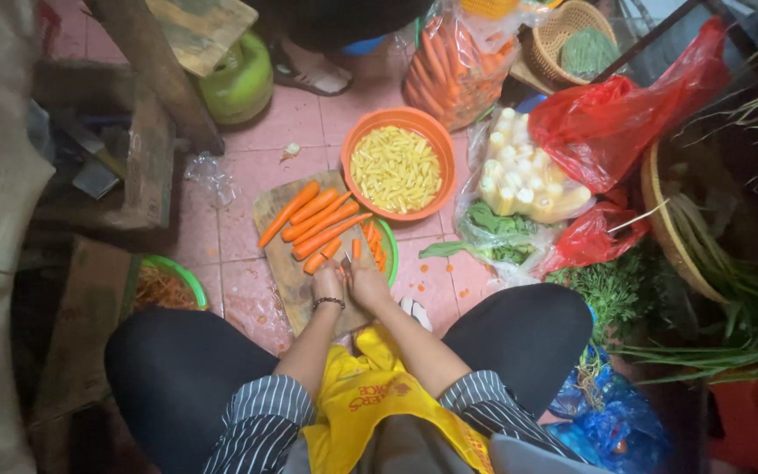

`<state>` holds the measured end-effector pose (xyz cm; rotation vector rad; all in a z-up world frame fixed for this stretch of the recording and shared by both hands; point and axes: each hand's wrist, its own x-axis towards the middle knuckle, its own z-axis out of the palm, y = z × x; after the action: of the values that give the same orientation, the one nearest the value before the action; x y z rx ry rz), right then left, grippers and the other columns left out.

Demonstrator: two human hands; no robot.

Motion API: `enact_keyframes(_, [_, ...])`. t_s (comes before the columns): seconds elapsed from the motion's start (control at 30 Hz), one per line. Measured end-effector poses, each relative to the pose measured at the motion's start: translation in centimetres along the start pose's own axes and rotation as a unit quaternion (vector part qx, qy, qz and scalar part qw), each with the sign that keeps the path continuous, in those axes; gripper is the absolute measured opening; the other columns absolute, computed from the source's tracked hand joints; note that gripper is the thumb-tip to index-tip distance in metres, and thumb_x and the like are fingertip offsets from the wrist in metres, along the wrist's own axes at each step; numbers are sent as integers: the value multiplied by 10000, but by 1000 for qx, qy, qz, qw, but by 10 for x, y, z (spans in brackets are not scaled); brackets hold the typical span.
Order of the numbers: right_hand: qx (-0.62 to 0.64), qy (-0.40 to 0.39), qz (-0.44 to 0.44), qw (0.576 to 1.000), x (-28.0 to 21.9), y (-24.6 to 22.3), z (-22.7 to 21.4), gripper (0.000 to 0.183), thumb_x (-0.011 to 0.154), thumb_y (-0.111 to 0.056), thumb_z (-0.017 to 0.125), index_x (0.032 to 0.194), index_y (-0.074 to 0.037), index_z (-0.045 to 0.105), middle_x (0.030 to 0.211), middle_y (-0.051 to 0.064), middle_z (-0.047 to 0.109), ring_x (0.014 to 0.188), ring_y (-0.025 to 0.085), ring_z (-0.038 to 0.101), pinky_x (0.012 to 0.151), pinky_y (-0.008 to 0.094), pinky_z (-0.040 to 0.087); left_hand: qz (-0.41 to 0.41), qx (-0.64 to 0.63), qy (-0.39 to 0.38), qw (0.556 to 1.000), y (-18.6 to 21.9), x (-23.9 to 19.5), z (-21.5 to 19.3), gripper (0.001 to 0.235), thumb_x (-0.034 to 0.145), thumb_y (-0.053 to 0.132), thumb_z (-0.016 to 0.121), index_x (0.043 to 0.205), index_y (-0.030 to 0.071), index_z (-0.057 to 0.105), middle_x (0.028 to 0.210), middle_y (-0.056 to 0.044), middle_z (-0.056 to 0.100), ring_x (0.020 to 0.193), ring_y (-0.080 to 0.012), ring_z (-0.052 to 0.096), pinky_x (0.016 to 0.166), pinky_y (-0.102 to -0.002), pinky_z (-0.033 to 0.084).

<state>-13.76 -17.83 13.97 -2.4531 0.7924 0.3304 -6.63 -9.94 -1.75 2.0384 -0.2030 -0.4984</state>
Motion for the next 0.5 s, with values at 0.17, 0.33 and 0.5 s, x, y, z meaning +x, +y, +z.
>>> enact_keyframes(0.17, [31,138,-98,985,2,-14,-8,333,927,-241,592,1118,27,644,1453,350,498,1154,477,600,921,524,532,-17,-62,27,998,1,1,1,258,960,152,509,776,4,611,714,-159,550,636,-248,522,565,-424,424])
enact_keyframes(0.33, [-29,131,-82,988,-12,-40,-31,283,936,-219,618,1056,37,625,1513,318,492,1322,431,529,1095,456,497,58,36,31,997,-18,7,12,321,984,209,469,754,46,622,699,-140,599,627,-248,566,560,-437,452])
enact_keyframes(0.5, [325,193,-35,925,7,-16,-10,574,1016,-200,437,1539,34,413,1509,319,476,1360,457,482,1101,510,404,-188,-323,-5,928,-22,23,25,303,1063,191,533,833,5,599,720,-222,521,639,-319,478,615,-501,370])
